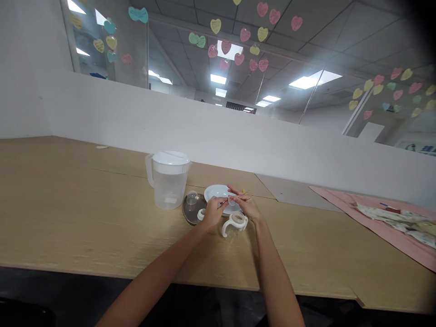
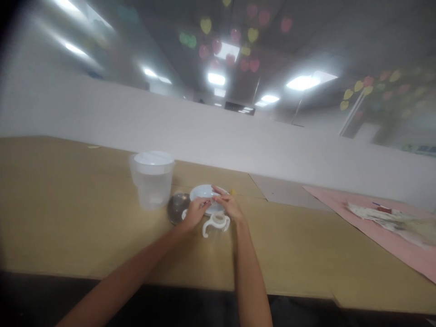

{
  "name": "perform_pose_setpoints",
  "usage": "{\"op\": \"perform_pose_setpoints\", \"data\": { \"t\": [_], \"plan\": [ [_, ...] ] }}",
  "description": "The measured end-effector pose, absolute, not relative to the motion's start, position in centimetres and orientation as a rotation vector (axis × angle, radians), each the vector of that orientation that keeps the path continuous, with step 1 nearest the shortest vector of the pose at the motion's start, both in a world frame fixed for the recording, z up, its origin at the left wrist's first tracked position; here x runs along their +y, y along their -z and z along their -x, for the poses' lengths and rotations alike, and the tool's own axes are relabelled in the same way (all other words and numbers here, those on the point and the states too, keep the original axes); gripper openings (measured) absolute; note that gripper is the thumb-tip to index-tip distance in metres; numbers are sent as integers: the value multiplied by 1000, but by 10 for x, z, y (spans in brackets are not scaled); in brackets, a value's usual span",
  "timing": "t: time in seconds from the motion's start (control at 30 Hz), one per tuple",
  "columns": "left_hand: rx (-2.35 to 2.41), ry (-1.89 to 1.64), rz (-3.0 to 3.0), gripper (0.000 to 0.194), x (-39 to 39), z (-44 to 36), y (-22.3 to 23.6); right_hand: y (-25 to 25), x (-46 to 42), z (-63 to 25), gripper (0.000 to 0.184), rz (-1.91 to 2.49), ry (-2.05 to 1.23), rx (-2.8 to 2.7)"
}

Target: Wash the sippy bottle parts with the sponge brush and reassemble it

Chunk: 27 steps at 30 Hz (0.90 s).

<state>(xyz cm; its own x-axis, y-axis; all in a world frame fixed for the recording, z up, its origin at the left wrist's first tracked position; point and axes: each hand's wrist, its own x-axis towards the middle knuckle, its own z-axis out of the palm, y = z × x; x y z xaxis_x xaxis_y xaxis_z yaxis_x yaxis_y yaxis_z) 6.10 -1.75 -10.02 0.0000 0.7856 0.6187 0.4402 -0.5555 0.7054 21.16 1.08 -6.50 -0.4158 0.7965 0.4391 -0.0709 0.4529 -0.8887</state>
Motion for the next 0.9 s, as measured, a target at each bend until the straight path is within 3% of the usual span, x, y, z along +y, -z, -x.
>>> {"op": "perform_pose_setpoints", "data": {
  "t": [0.27,0.47,0.9],
  "plan": [
    [1173,-1612,-1861,25,-16,-59,96,64,8,-209,21,681,-1147,-1742],
    [1130,-1640,-1854,25,-12,-56,94,63,7,-209,18,400,-1236,-1511],
    [1013,-1534,-1784,29,-25,-64,89,62,8,-205,12,693,-903,-1589]
  ]
}}
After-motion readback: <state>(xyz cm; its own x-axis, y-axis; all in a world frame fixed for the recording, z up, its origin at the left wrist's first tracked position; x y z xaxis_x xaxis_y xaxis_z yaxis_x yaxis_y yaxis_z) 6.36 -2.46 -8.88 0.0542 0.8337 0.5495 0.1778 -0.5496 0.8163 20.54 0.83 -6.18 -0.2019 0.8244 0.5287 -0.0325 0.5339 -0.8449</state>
